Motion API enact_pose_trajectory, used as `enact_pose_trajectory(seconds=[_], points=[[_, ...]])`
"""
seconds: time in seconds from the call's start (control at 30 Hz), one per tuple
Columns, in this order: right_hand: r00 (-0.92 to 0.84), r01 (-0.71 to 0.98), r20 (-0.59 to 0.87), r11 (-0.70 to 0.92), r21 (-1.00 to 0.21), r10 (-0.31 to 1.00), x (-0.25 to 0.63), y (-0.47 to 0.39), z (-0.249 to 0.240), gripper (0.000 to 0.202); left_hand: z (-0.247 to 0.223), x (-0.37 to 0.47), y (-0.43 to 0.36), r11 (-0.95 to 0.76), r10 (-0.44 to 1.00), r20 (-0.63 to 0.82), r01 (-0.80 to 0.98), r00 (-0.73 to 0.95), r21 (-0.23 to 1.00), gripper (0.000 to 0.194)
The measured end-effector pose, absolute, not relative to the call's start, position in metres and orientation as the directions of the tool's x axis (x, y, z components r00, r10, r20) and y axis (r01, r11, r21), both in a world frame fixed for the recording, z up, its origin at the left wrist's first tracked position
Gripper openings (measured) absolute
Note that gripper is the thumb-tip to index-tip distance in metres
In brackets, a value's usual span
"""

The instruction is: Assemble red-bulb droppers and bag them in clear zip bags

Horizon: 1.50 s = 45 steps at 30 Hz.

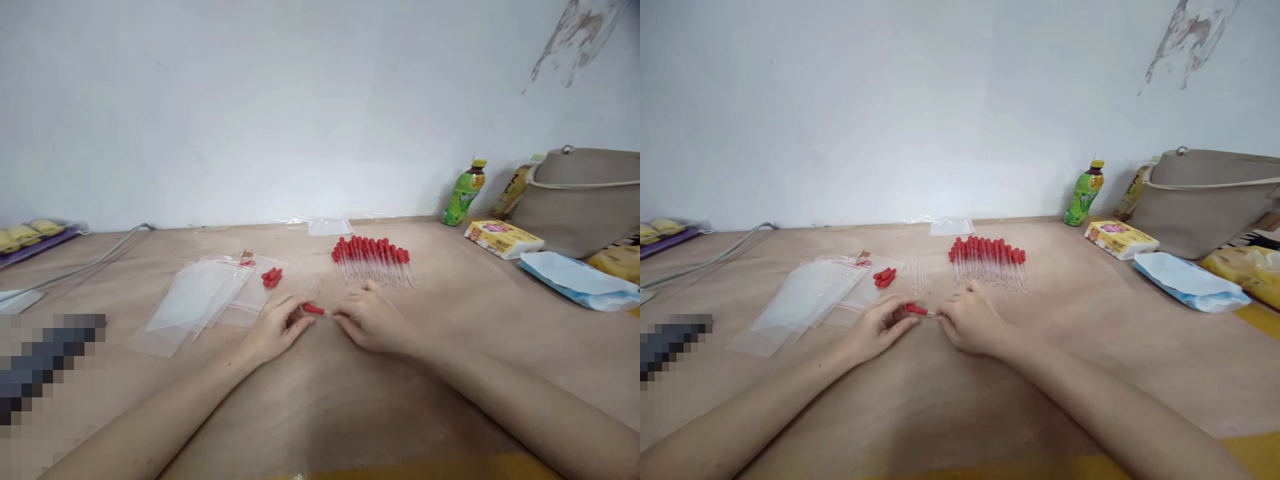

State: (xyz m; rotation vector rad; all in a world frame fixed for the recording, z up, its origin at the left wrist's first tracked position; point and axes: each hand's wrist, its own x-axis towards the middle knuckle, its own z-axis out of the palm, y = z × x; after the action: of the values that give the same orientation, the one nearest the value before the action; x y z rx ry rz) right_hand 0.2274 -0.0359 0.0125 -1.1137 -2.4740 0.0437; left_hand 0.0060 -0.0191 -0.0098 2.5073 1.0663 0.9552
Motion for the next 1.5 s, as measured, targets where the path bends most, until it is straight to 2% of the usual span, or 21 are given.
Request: enact_pose_trajectory(seconds=[0.1, 0.17, 0.27, 0.37, 0.6, 0.77, 0.83, 0.93, 1.0, 1.1, 1.2, 1.33, 1.5], points=[[-0.394, 0.801, 0.329, 0.496, -0.334, 0.858, 0.243, -0.019, 0.021, 0.02, -0.01, 0.005, -0.019, -0.632, 0.774, 0.448, 0.58, 0.447, 0.514, 0.039], [-0.169, 0.842, 0.312, 0.301, -0.447, 0.935, 0.254, 0.001, 0.025, 0.021, -0.008, 0.006, -0.019, -0.633, 0.774, 0.408, 0.6, 0.484, 0.49, 0.028], [0.107, 0.873, 0.304, 0.057, -0.485, 0.947, 0.261, 0.034, 0.03, 0.02, -0.006, 0.007, -0.019, -0.663, 0.748, 0.363, 0.607, 0.555, 0.438, 0.014], [0.189, 0.888, 0.287, -0.038, -0.457, 0.939, 0.256, 0.06, 0.03, 0.024, -0.006, 0.007, -0.02, -0.666, 0.745, 0.352, 0.599, 0.567, 0.445, 0.014], [0.233, 0.933, 0.279, -0.133, -0.335, 0.932, 0.243, 0.082, 0.019, 0.029, -0.005, 0.006, -0.019, -0.661, 0.748, 0.344, 0.594, 0.568, 0.458, 0.014], [0.085, 0.946, 0.35, 0.035, -0.323, 0.933, 0.225, 0.067, 0.018, 0.026, -0.005, 0.006, -0.018, -0.658, 0.75, 0.333, 0.597, 0.571, 0.459, 0.014], [0.0, 0.949, 0.306, 0.096, -0.299, 0.952, 0.208, 0.06, 0.018, 0.026, -0.007, 0.007, -0.018, -0.655, 0.753, 0.328, 0.6, 0.571, 0.459, 0.014], [-0.041, 0.959, 0.192, 0.092, -0.267, 0.981, 0.181, 0.057, 0.016, 0.026, -0.007, 0.007, -0.019, -0.644, 0.764, 0.352, 0.616, 0.54, 0.453, 0.014], [-0.032, 0.962, 0.153, 0.072, -0.263, 0.988, 0.167, 0.06, 0.014, 0.029, -0.005, 0.003, -0.015, -0.638, 0.766, 0.421, 0.652, 0.486, 0.409, 0.016], [-0.007, 0.96, 0.123, 0.041, -0.276, 0.992, 0.156, 0.065, 0.013, 0.03, 0.002, -0.011, 0.002, -0.596, 0.749, 0.522, 0.759, 0.408, 0.263, 0.021], [0.022, 0.956, 0.092, 0.006, -0.292, 0.996, 0.155, 0.069, 0.014, 0.029, 0.009, -0.03, 0.029, -0.44, 0.838, 0.428, 0.883, 0.339, 0.162, 0.031], [0.042, 0.95, 0.052, -0.024, -0.311, 0.998, 0.157, 0.07, 0.018, 0.028, 0.012, -0.041, 0.057, -0.4, 0.91, 0.203, 0.892, 0.36, 0.209, 0.037], [0.056, 0.95, 0.038, -0.042, -0.311, 0.998, 0.164, 0.069, 0.018, 0.029, 0.008, -0.023, 0.062, -0.455, 0.885, 0.243, 0.851, 0.398, 0.262, 0.036]])
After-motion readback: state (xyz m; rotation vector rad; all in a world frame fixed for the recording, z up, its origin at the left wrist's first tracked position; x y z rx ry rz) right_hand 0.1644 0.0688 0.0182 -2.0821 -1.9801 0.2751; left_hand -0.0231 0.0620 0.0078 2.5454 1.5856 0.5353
